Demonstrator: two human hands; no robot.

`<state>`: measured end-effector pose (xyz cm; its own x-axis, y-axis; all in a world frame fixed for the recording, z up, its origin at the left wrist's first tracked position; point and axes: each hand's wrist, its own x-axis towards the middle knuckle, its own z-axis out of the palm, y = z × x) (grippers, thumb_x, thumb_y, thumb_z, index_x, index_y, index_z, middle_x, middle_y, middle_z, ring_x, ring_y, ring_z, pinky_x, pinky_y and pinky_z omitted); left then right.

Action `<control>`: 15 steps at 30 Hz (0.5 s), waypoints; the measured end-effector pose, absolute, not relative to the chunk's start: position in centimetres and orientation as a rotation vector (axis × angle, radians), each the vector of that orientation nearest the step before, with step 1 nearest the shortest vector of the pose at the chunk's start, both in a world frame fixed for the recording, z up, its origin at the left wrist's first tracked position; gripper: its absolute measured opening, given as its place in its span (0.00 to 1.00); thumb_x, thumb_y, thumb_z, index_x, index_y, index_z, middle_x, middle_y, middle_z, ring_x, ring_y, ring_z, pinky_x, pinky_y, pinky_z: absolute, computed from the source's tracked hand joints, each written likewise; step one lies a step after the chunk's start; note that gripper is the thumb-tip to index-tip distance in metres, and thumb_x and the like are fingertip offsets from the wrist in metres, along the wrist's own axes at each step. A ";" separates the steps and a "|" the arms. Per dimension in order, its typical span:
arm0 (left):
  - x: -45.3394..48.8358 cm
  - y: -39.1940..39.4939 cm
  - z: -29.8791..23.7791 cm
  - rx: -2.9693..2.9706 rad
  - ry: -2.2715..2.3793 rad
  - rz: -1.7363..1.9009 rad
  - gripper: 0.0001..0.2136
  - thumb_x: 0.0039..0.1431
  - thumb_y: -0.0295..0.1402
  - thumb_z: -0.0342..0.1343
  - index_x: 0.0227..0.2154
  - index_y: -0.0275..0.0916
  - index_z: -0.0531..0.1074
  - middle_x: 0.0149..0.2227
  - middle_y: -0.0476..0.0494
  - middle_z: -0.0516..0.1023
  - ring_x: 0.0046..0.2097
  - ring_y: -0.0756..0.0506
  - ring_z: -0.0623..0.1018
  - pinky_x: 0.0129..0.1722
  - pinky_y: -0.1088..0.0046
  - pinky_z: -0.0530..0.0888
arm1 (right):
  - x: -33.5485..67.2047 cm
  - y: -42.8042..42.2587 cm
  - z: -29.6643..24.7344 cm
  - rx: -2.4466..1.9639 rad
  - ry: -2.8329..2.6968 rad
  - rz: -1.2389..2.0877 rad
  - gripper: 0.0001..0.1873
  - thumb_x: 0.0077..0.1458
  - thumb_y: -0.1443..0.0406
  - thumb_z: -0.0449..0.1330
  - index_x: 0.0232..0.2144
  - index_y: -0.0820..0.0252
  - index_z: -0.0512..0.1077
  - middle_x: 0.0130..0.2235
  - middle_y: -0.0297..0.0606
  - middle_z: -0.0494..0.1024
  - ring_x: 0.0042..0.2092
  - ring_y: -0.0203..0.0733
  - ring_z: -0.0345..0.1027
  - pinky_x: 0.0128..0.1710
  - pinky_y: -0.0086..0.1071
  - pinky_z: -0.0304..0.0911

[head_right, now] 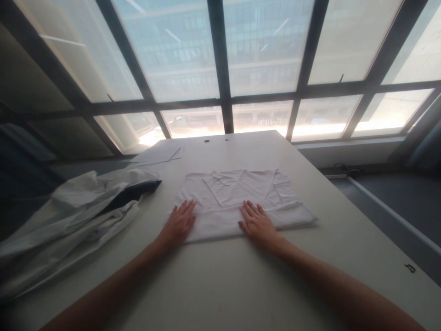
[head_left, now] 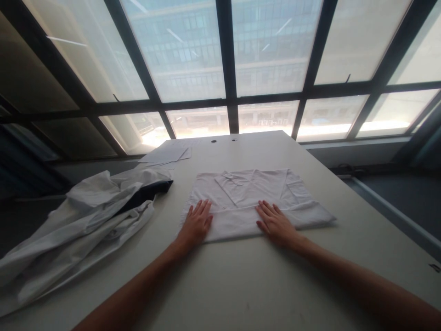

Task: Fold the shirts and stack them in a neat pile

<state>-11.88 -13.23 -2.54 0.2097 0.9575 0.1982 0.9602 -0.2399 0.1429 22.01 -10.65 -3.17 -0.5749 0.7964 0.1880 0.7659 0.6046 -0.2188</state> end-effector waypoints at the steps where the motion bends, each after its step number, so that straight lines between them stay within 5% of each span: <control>1: -11.4 -13.5 -2.3 -2.517 -1.827 -0.393 0.26 0.73 0.41 0.38 0.69 0.38 0.57 0.70 0.37 0.56 0.72 0.36 0.52 0.69 0.48 0.50 | 22.0 -10.7 -3.2 -1.280 -2.575 0.162 0.33 0.70 0.52 0.43 0.68 0.65 0.58 0.71 0.49 0.52 0.72 0.51 0.42 0.69 0.53 0.43; 6: -9.3 -14.8 -1.6 -2.847 -1.559 -0.238 0.25 0.74 0.47 0.39 0.70 0.52 0.52 0.72 0.48 0.50 0.73 0.39 0.49 0.70 0.53 0.47 | 23.5 -10.1 -3.4 -1.271 -2.590 0.144 0.35 0.70 0.49 0.40 0.70 0.62 0.54 0.72 0.47 0.48 0.73 0.49 0.37 0.70 0.51 0.39; 15: -9.4 -14.8 -1.7 -2.837 -1.593 -0.134 0.26 0.74 0.50 0.37 0.71 0.54 0.48 0.73 0.50 0.47 0.73 0.40 0.48 0.70 0.53 0.46 | 32.9 -6.0 -4.4 -1.419 -2.616 0.057 0.36 0.69 0.47 0.37 0.72 0.55 0.47 0.73 0.43 0.42 0.73 0.48 0.31 0.70 0.53 0.34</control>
